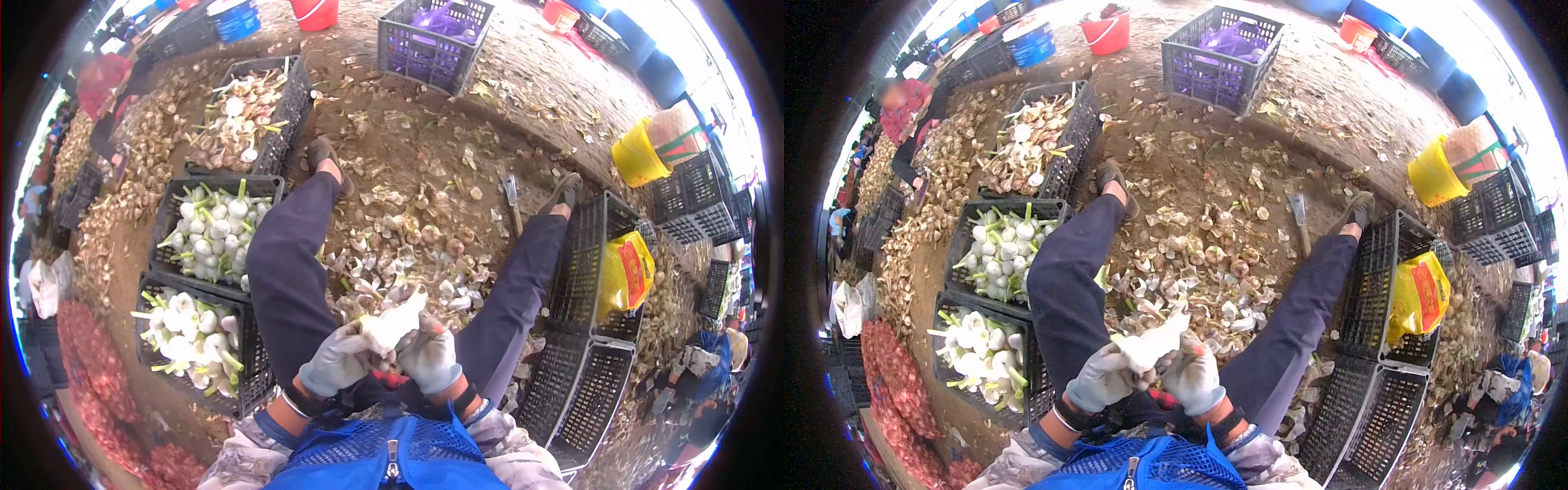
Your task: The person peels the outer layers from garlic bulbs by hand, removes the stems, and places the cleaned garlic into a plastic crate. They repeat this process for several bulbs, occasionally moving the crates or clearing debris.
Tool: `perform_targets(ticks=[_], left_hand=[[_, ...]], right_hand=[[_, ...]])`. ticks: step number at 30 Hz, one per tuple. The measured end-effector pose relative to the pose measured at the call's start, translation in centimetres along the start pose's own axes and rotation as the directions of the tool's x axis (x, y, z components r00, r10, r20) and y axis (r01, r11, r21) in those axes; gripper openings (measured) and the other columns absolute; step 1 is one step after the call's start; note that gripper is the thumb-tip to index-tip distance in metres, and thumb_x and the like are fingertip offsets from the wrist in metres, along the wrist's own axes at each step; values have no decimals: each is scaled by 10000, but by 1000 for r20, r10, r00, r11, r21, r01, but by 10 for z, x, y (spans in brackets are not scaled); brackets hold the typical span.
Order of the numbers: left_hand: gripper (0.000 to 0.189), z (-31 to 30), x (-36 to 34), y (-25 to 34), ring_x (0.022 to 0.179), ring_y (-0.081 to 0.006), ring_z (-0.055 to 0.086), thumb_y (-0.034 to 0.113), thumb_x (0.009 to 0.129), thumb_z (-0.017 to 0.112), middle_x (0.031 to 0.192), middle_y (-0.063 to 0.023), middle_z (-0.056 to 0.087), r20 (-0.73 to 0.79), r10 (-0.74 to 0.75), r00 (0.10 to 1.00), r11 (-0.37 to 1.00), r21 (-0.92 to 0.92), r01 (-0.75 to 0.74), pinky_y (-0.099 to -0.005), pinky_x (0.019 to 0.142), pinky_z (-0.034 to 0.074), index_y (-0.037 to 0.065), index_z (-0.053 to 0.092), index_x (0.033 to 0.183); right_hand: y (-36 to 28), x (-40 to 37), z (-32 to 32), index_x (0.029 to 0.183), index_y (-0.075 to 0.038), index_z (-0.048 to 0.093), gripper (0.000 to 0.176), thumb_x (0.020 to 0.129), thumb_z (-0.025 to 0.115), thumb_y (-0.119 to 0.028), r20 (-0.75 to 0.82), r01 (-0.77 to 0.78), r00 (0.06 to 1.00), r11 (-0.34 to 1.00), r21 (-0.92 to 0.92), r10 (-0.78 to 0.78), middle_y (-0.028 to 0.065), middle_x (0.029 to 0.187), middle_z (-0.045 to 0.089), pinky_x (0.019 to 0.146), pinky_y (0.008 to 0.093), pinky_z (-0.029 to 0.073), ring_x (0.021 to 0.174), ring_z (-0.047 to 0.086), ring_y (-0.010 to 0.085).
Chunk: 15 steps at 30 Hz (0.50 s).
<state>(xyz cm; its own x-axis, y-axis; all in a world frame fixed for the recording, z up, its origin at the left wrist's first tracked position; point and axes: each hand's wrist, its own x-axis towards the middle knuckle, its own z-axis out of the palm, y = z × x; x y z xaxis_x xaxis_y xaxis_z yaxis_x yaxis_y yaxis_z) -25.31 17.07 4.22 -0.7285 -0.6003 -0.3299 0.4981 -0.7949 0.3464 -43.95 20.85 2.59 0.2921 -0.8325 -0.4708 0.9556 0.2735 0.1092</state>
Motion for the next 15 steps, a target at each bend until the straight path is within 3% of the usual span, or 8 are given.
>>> perform_targets(ticks=[3, 6, 7, 11, 12, 13, 14, 15], left_hand=[[762, 19, 4, 0, 1079, -240, 626, 225, 875, 664, 1277, -137, 593, -100, 156, 983, 976, 171, -137, -335, 869, 516, 33, 282, 1505], [712, 23, 7, -1, 1092, -239, 631, 250, 887, 662, 1244, -129, 610, -193, 196, 962, 958, 246, -146, -342, 839, 539, 39, 334, 1483], [695, 21, 7, -1, 1076, -238, 640, 256, 891, 661, 1232, -130, 616, -186, 207, 960, 958, 237, -161, -342, 816, 546, 40, 350, 1474], [626, 18, 5, 8, 993, -238, 674, 267, 902, 654, 1196, -146, 635, -34, 291, 956, 953, 103, -287, -329, 719, 568, 31, 411, 1429], [601, 20, 0, 13, 963, -237, 683, 251, 899, 659, 1188, -157, 638, -14, 316, 949, 947, 66, -315, -313, 691, 566, 24, 433, 1407], [576, 22, -5, 18, 934, -236, 692, 235, 895, 664, 1180, -169, 641, 6, 341, 940, 940, 28, -341, -297, 662, 564, 17, 454, 1385], [573, 24, -6, 20, 936, -236, 691, 213, 888, 672, 1184, -169, 641, -11, 354, 935, 928, 129, -350, -295, 663, 564, 15, 460, 1381], [570, 24, -7, 20, 938, -235, 691, 191, 881, 680, 1189, -170, 640, -29, 369, 929, 908, 225, -353, -293, 664, 563, 12, 466, 1378]], right_hand=[[2, -6, 19, 1172, -33, 555, 282, 976, 575, -235, 75, 163, 986, 913, -374, -146, 80, 1018, 650, 760, 304, 486, 862, 609, 169], [1, -7, 17, 1204, -13, 561, 363, 983, 607, -297, 285, 345, 938, 610, -713, -198, 65, 1061, 658, 841, 330, 494, 945, 630, 184], [3, -8, 17, 1212, -6, 572, 374, 998, 584, -312, 259, 315, 948, 629, -711, -183, 56, 1083, 658, 885, 363, 483, 986, 616, 188], [-8, -14, 29, 1204, -39, 597, 299, 979, 578, -234, 10, 274, 961, 946, -171, -277, 60, 1063, 669, 918, 391, 473, 1003, 607, 204], [-24, -7, 10, 1180, -49, 604, 309, 926, 633, -222, 413, 77, 897, 977, 199, -155, 63, 1082, 668, 942, 364, 478, 1084, 611, 221], [-41, -4, -7, 1176, -65, 603, 307, 903, 646, -199, 406, 111, 901, 986, 126, -153, 53, 1076, 667, 935, 367, 488, 1111, 604, 222], [-46, -5, -12, 1174, -65, 605, 302, 894, 650, -166, 370, 298, 913, 898, -324, -170, 45, 1080, 658, 925, 364, 495, 1091, 604, 201], [-50, -6, -13, 1173, -65, 608, 300, 884, 655, -133, 334, 377, 924, 595, -710, -187, 37, 1083, 650, 916, 360, 502, 1072, 603, 180]])
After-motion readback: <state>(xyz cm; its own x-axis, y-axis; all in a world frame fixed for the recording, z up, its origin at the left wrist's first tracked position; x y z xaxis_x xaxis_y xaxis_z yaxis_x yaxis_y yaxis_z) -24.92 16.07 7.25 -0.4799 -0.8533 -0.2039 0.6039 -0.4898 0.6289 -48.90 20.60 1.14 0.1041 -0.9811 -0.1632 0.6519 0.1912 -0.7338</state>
